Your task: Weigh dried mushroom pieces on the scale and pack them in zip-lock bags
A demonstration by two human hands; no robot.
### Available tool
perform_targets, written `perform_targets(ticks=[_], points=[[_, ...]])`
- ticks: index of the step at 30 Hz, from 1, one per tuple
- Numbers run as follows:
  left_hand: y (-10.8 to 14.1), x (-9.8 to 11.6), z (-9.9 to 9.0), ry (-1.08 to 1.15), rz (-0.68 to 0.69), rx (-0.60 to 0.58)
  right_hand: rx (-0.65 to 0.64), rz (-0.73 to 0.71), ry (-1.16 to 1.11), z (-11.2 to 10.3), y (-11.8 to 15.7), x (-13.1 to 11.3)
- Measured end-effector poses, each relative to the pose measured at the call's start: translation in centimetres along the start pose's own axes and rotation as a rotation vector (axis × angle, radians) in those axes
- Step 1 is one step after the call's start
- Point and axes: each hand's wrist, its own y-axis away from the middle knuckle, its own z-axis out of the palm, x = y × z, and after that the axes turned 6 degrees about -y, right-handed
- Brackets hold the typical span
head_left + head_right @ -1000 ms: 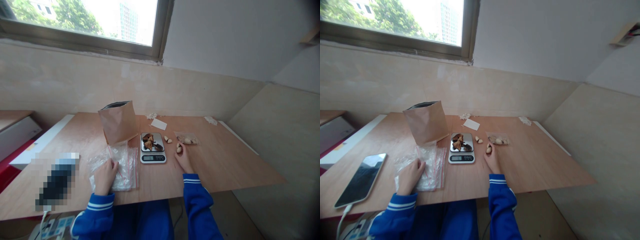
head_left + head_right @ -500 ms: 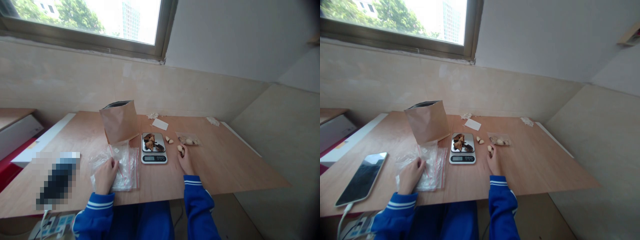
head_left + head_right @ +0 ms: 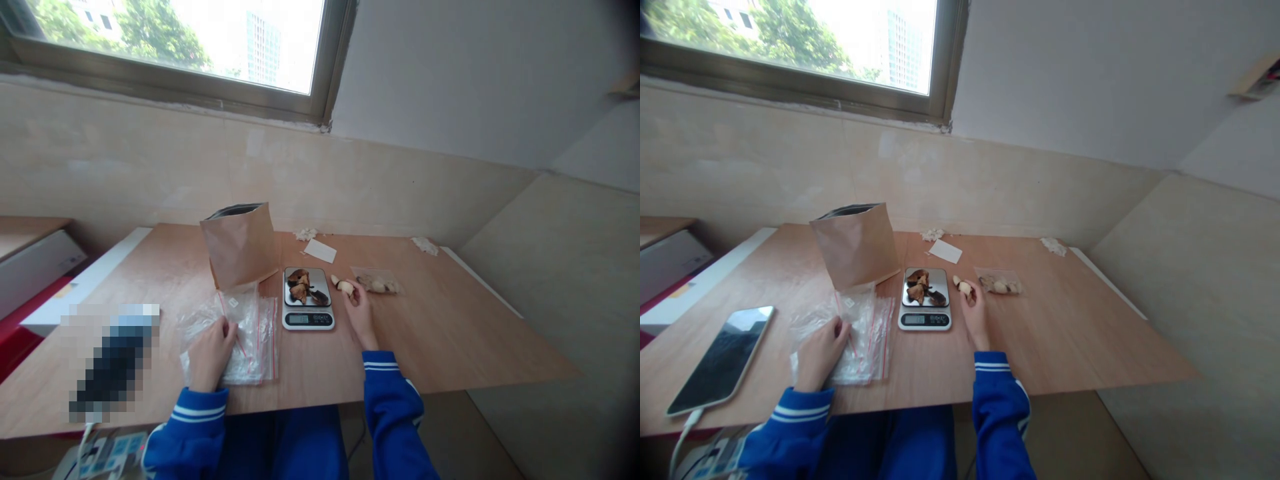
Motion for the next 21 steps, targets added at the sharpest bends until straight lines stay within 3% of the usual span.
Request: perform_targets(ticks=[4,7,9,16,21], points=[[0.2,0.1,-0.3,0.012,0.006,0.0,-0.142,-0.038,0.008,3.7,-2.1,-1.8],[0.3,0.2,-0.6,0.023,0.002,-0.009,-0.238,-0.028,0.003,4.9,-2.8,-2.0],[0.3,0.2,-0.6,0.027,-0.005,-0.016,-0.213,-0.048,0.032,4.6,-2.5,-1.7],[0.4,0.2,-0.5,0.004,-0.001,0.001,0.081,-0.17,0.234,0.9,-0.4,0.4],[0.3,0.3,-0.5,-0.004,-0.006,0.0,0.044,-0.192,0.29,1.2,-0.1,1.2]])
